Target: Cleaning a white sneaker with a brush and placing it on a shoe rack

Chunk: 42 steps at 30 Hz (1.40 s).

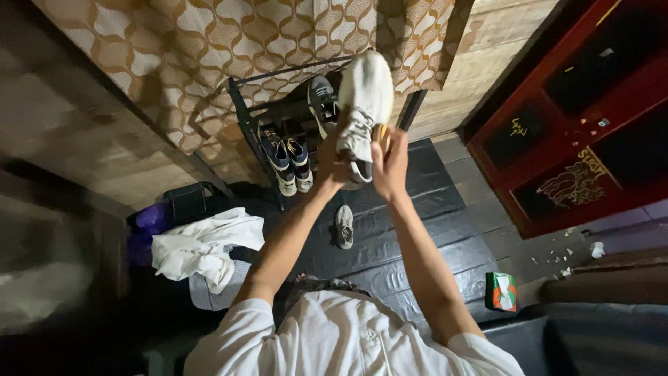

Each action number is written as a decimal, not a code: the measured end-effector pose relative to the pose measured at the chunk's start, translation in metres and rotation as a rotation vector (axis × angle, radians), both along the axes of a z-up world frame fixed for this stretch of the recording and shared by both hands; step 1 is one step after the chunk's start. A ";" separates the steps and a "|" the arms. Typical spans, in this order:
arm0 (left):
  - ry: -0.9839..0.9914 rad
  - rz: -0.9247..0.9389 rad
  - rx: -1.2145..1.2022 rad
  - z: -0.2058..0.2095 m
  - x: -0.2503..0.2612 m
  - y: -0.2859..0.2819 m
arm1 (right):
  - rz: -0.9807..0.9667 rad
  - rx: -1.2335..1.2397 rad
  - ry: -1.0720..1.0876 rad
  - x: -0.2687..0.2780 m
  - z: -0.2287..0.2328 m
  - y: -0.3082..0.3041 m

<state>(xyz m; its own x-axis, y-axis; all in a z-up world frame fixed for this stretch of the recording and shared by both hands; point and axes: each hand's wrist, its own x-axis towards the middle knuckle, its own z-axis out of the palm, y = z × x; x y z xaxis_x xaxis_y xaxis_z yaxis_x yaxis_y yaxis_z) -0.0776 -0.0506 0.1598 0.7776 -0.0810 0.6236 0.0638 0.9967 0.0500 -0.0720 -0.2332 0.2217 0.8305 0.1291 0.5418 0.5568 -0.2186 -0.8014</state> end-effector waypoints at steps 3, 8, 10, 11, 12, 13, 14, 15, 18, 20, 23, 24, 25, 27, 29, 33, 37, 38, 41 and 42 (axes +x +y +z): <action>0.023 0.581 0.623 0.024 -0.006 -0.030 | -0.074 -0.124 -0.247 0.037 0.033 -0.005; 0.048 1.561 1.657 0.073 -0.077 -0.056 | -0.311 -0.332 -0.568 0.089 0.092 -0.002; 0.089 1.507 1.595 0.040 -0.065 -0.039 | -0.288 -0.380 -0.575 0.091 0.080 0.005; 0.122 1.456 1.528 0.029 -0.059 -0.041 | -0.270 -0.425 -0.588 0.093 0.076 0.008; 0.154 1.404 1.461 0.023 -0.054 -0.039 | -0.270 -0.425 -0.588 0.083 0.066 0.011; 0.183 1.355 1.393 0.018 -0.049 -0.034 | -0.209 -0.309 -0.505 0.074 0.057 0.015; 0.211 1.305 1.324 0.012 -0.045 -0.029 | -0.148 -0.193 -0.422 0.066 0.049 0.018; 0.238 1.250 1.261 0.011 -0.045 -0.026 | -0.150 -0.192 -0.419 0.051 0.038 0.022; 0.315 1.076 1.068 0.006 -0.043 -0.017 | 0.004 -0.023 0.029 0.010 0.000 0.032; 0.361 0.956 0.935 0.001 -0.040 -0.013 | 0.004 0.013 0.111 -0.018 -0.030 0.037; 0.425 0.775 0.738 -0.005 -0.034 -0.004 | 0.121 0.109 0.200 -0.044 -0.050 0.038; 0.448 0.712 0.675 -0.007 -0.034 -0.001 | 0.116 0.110 0.204 -0.045 -0.051 0.039; 0.467 0.651 0.611 -0.009 -0.033 0.003 | 0.075 0.078 0.179 -0.044 -0.052 0.040; 0.501 0.532 0.483 -0.032 -0.017 0.016 | 0.032 0.048 0.152 -0.030 -0.052 0.043; 0.542 0.420 0.351 -0.079 -0.003 0.027 | -0.080 0.135 0.062 -0.008 -0.055 0.046; 0.467 -0.120 0.003 -0.040 -0.039 0.028 | -0.147 0.153 0.018 0.034 -0.044 0.054; 0.324 0.243 0.543 -0.053 -0.046 0.040 | -0.182 0.178 0.091 0.056 -0.072 0.072; 0.448 0.223 0.442 -0.058 -0.042 0.043 | -0.174 0.180 0.124 0.058 -0.086 0.076; 0.801 0.150 0.115 -0.084 -0.020 0.051 | -0.132 0.142 0.214 0.032 -0.103 0.090; 0.801 0.153 0.108 -0.096 -0.020 0.052 | -0.127 0.136 0.214 0.024 -0.106 0.093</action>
